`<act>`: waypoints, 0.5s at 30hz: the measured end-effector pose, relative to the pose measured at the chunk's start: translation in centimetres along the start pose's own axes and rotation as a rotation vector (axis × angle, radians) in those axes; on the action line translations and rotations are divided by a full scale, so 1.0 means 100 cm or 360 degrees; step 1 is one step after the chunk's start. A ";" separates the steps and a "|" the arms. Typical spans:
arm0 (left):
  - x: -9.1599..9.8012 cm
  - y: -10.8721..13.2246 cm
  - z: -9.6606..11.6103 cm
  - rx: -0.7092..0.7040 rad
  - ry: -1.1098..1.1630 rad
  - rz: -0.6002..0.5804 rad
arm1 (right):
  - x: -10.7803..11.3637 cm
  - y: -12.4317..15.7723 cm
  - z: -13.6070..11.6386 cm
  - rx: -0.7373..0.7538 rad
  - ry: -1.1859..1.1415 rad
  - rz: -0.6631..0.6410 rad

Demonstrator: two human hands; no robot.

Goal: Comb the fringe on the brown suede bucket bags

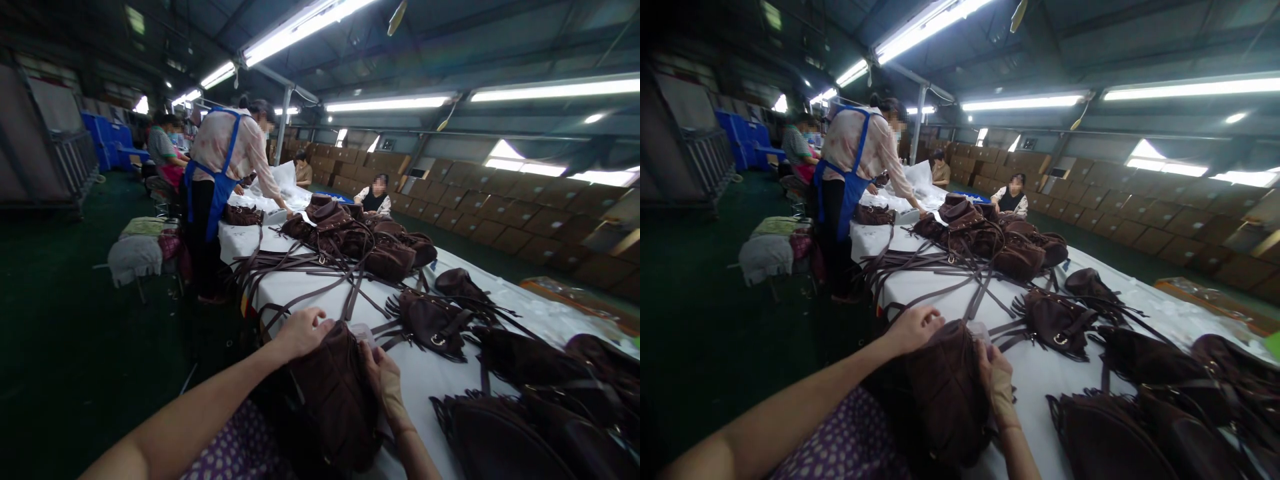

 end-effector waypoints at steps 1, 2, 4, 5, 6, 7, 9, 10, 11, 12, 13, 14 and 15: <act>0.001 -0.015 0.003 0.0044 0.0016 -0.0060 | 0.001 0.001 -0.001 0.0019 0.0000 0.0009; -0.003 -0.029 0.006 0.0064 0.0018 -0.0145 | 0.003 0.002 -0.001 0.0040 0.0000 0.0019; -0.016 -0.052 0.011 0.0089 0.0021 -0.0312 | 0.011 0.007 0.000 0.0066 0.0004 0.0056; -0.023 -0.061 0.013 0.0104 0.0035 -0.0388 | 0.018 0.011 0.000 0.0078 0.0012 0.0092; -0.029 -0.068 0.014 0.0116 0.0054 -0.0453 | 0.025 0.017 -0.001 0.0124 0.0037 0.0111; -0.033 -0.075 0.015 0.0126 0.0078 -0.0506 | 0.031 0.023 -0.006 0.0218 0.0083 0.0097; -0.036 -0.085 0.016 0.0119 0.0131 -0.0604 | 0.037 0.037 -0.025 0.0550 0.0254 -0.0071; -0.037 -0.088 0.017 0.0103 0.0153 -0.0646 | 0.037 0.045 -0.039 0.0751 0.0366 -0.0203; -0.036 -0.091 0.018 0.0077 0.0169 -0.0681 | 0.034 0.052 -0.054 0.0924 0.0476 -0.0326; -0.036 -0.093 0.020 0.0044 0.0176 -0.0708 | 0.031 0.056 -0.067 0.1038 0.0567 -0.0417; -0.035 -0.095 0.021 0.0004 0.0174 -0.0719 | 0.027 0.058 -0.078 0.1088 0.0634 -0.0463; -0.034 -0.095 0.023 -0.0035 0.0163 -0.0708 | 0.023 0.059 -0.085 0.1084 0.0667 -0.0481; -0.032 -0.096 0.023 -0.0070 0.0146 -0.0674 | 0.018 0.058 -0.089 0.1042 0.0669 -0.0488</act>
Point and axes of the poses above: each hand's wrist, its own y-axis away from the middle knuckle, its own x-axis out of the back of the hand, z = x × y, the point moved 5 cm from there along -y, towards the middle knuckle, and after that the axes turned 12 degrees about -z, right-handed, at the moved point
